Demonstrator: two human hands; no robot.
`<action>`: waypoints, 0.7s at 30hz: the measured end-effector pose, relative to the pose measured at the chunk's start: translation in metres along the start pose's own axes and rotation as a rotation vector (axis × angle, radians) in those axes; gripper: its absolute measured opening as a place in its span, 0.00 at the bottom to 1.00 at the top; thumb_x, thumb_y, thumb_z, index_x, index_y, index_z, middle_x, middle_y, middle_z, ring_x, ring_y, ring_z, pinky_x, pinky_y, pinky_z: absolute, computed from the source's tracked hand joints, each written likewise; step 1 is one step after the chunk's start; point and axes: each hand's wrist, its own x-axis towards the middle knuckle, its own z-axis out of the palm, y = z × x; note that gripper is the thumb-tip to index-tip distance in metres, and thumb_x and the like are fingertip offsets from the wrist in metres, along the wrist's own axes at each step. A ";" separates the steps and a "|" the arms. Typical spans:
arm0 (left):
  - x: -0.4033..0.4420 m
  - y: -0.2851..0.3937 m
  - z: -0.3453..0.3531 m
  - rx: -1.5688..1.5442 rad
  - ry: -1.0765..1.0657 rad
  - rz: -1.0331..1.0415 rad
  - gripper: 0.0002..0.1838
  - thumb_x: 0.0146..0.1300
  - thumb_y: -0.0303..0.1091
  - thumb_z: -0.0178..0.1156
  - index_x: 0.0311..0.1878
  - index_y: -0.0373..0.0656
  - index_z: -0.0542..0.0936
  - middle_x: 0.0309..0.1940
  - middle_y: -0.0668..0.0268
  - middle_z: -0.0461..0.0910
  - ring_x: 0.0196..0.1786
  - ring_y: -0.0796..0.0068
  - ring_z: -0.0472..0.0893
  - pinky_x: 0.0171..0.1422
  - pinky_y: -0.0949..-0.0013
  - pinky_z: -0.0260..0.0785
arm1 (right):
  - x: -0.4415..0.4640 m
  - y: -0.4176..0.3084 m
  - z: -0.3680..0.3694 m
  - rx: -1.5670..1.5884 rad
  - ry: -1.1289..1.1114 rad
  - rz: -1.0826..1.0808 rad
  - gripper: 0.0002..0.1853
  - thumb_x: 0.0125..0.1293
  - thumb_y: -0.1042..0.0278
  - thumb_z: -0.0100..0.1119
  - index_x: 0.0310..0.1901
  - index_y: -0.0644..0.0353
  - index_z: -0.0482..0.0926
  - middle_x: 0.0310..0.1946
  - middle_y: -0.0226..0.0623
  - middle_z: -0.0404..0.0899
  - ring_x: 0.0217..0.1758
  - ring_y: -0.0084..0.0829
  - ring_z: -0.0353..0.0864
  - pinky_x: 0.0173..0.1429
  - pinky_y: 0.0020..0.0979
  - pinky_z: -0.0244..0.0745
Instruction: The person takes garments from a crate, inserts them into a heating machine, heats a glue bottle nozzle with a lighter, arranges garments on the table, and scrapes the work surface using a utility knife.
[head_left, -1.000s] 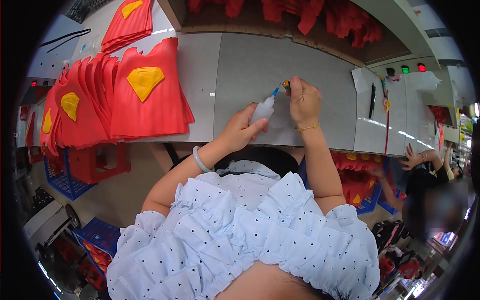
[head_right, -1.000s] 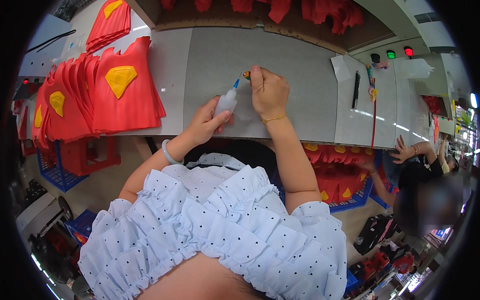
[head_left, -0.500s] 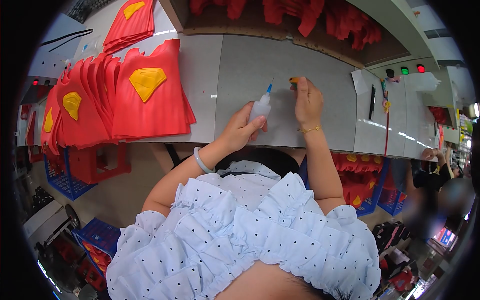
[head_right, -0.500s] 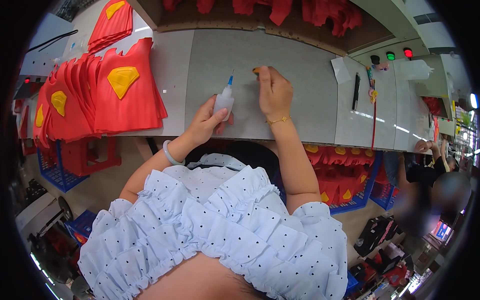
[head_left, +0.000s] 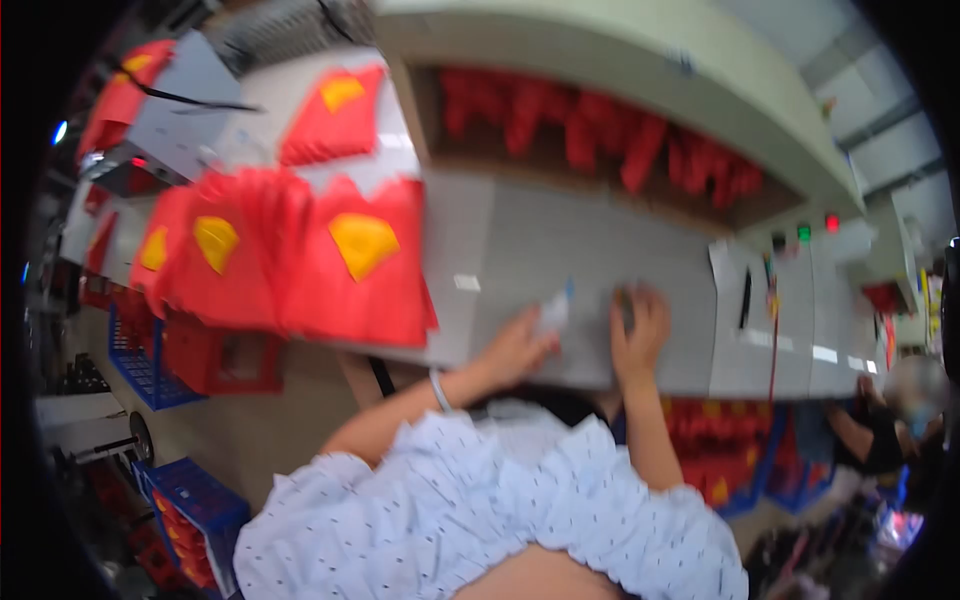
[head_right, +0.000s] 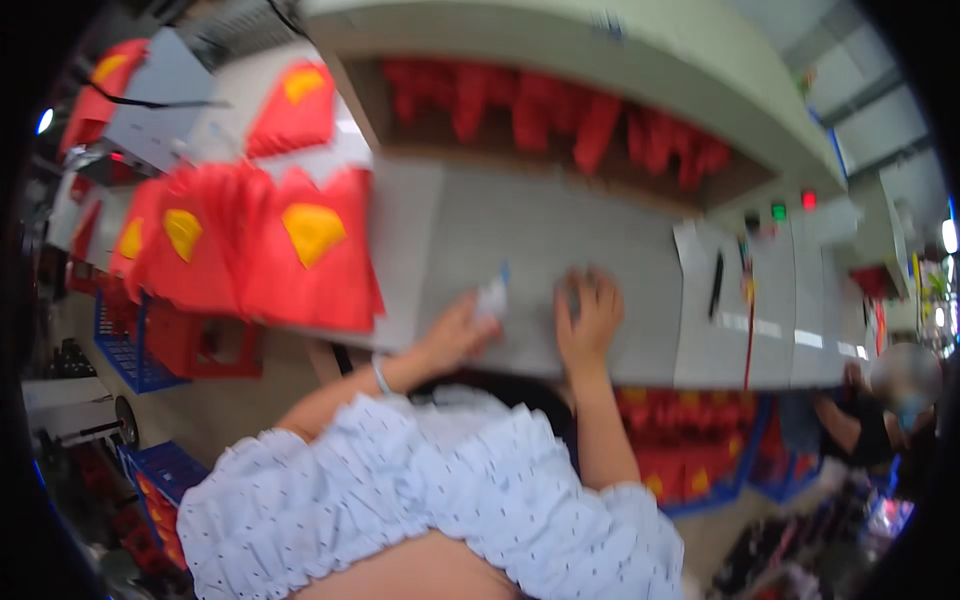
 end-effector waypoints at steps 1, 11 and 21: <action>0.001 -0.004 0.003 -0.009 0.023 0.038 0.17 0.63 0.41 0.54 0.48 0.40 0.68 0.25 0.69 0.75 0.21 0.80 0.71 0.24 0.73 0.66 | -0.001 -0.005 -0.001 0.194 -0.112 0.056 0.17 0.54 0.65 0.62 0.46 0.59 0.77 0.45 0.44 0.75 0.52 0.46 0.71 0.58 0.43 0.63; 0.004 -0.010 -0.005 0.199 0.035 0.176 0.25 0.60 0.42 0.59 0.55 0.38 0.66 0.34 0.55 0.77 0.32 0.69 0.78 0.35 0.66 0.70 | -0.007 -0.040 0.017 0.968 -0.477 0.405 0.16 0.48 0.68 0.68 0.39 0.64 0.78 0.38 0.37 0.78 0.40 0.28 0.77 0.44 0.27 0.72; -0.001 -0.003 0.002 -0.028 -0.113 0.128 0.17 0.61 0.25 0.54 0.53 0.39 0.66 0.42 0.64 0.74 0.32 0.82 0.73 0.34 0.78 0.69 | 0.025 0.022 -0.037 0.916 -0.137 0.708 0.17 0.56 0.67 0.65 0.45 0.65 0.75 0.34 0.34 0.80 0.39 0.25 0.79 0.43 0.28 0.73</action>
